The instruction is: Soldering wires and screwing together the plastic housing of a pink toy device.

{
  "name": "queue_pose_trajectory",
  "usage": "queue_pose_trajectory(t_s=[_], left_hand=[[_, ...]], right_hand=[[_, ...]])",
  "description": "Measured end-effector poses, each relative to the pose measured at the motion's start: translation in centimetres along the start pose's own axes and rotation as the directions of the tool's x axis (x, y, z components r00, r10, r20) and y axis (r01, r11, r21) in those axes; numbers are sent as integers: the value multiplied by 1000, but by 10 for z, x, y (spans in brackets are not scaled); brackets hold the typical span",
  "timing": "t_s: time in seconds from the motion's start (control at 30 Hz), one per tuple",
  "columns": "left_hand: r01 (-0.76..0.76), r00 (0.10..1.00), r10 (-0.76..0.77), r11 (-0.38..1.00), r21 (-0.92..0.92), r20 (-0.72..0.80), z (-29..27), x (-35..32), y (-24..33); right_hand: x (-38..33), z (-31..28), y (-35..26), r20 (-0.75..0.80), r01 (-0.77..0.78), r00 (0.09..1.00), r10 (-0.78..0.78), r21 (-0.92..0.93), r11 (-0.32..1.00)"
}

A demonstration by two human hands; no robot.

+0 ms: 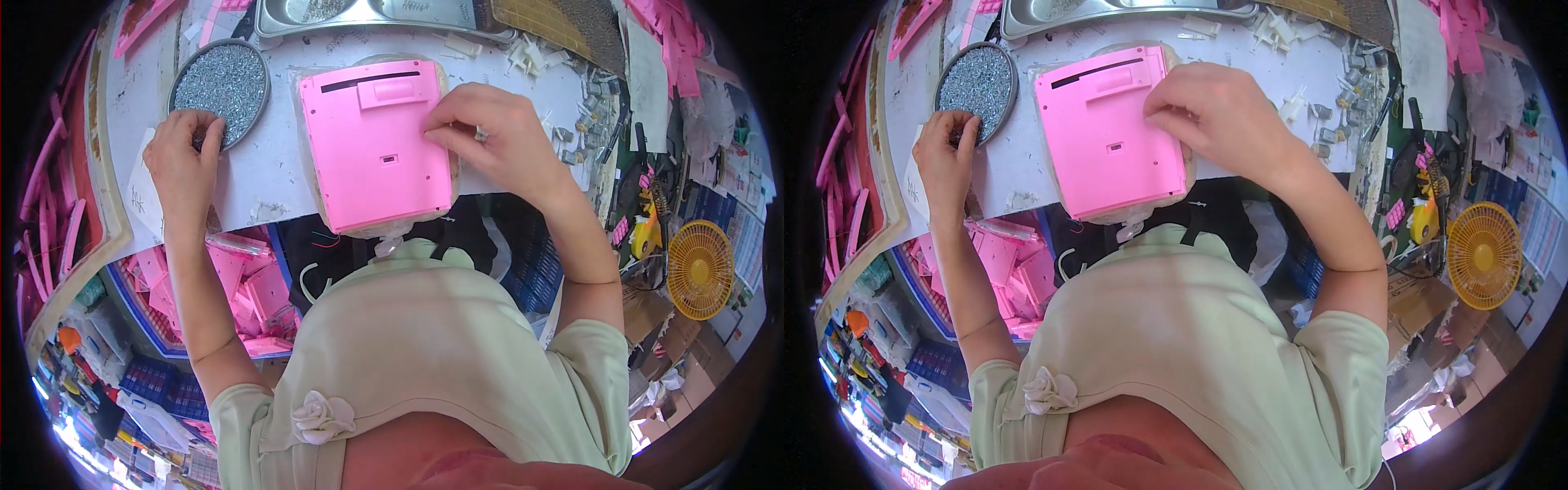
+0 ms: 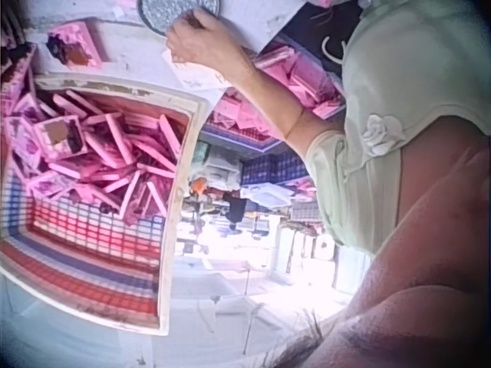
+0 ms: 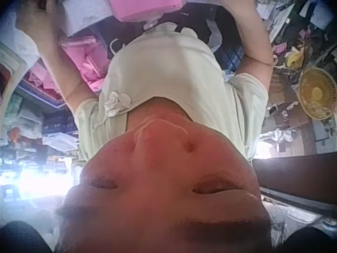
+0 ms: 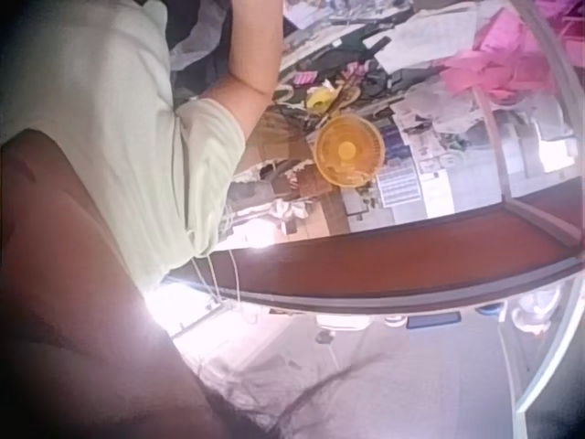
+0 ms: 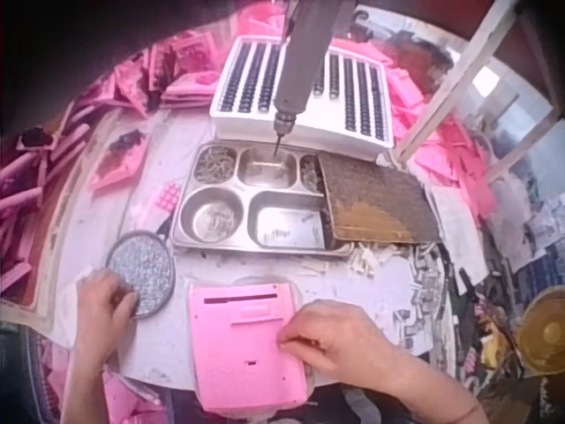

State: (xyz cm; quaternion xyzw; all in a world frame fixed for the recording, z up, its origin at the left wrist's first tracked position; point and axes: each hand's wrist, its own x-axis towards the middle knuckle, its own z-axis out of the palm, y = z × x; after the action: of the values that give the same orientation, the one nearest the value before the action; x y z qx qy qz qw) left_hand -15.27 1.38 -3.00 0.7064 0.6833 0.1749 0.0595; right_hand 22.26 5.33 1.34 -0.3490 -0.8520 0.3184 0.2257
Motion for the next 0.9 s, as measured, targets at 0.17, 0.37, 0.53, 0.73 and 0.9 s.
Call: queue_pose_trajectory(t_s=[0.17, 0.37, 0.53, 0.73, 0.9], left_hand=[[10, 999, -13, 997, -75, -50, 1, -1, 4], [-53, 995, 33, 974, -219, -94, -8, -10, 15], [-53, 993, 9, 927, -372, -119, -17, -24, 42], [-55, 998, 54, 907, -419, -12, -23, -39, 61], [-215, 976, 204, 856, -470, -76, -28, -36, 96]], right_hand=[[-1, 11, 6, -63, 180, 980, -189, -137, 974], [-4, 14, 17, -150, 272, 946, -286, -105, 956], [-7, -6, 19, -237, 119, 964, -123, -34, 992], [1, -14, 19, -316, 160, 934, -169, -53, 986], [74, -99, 34, -872, -8, 485, -64, -78, 997]])
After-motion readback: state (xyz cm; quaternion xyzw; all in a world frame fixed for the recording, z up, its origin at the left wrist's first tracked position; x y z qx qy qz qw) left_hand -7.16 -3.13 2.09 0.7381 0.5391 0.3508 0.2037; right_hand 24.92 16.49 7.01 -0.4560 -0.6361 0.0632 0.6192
